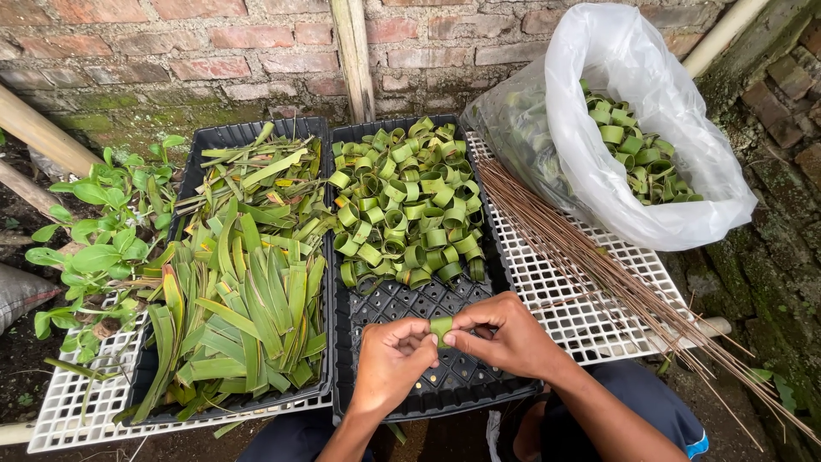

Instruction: The person repeatedly picks up green leaves from a tray, rolls each leaf into a small cylinder, and secures it with a thin wooden stick. The finished rolled leaves are placed into a second tray. The person continues this process throughout the clip.

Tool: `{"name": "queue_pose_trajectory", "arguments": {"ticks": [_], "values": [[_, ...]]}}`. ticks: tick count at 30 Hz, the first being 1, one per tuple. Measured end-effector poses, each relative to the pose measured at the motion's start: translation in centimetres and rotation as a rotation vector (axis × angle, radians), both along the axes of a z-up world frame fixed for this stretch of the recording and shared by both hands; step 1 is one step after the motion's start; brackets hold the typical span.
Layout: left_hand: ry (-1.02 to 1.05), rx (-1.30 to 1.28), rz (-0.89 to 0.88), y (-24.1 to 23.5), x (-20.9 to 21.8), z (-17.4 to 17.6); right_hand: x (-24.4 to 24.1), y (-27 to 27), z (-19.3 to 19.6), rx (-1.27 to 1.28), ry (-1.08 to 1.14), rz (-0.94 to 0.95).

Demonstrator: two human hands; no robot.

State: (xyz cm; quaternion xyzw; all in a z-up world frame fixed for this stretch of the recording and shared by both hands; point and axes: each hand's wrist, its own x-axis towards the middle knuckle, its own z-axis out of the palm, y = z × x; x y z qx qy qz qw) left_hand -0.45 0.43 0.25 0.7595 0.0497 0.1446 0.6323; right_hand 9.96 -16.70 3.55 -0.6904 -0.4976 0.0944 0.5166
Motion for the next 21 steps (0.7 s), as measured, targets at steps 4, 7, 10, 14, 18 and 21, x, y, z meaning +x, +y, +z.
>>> {"name": "queue_pose_trajectory", "arguments": {"ticks": [4,7,10,14,18,21], "values": [[-0.014,-0.016,-0.009,-0.2,-0.2,-0.2,-0.1,0.1,0.1,-0.006,-0.019,0.008],[-0.026,0.01,0.006,-0.3,-0.3,-0.1,0.0,0.1,-0.1,-0.003,-0.034,0.002],[0.003,0.022,-0.006,-0.2,-0.4,0.1,0.1,0.0,-0.2,-0.007,-0.022,0.0],[-0.003,0.004,0.001,0.2,-0.4,0.2,0.1,-0.3,1.3,-0.092,0.051,-0.004],[-0.007,0.004,0.014,0.3,-0.3,0.5,0.2,-0.5,0.6,-0.139,-0.054,-0.051],[-0.001,0.012,-0.016,0.6,-0.4,0.6,0.3,-0.6,-0.3,-0.135,-0.123,-0.096]]}}
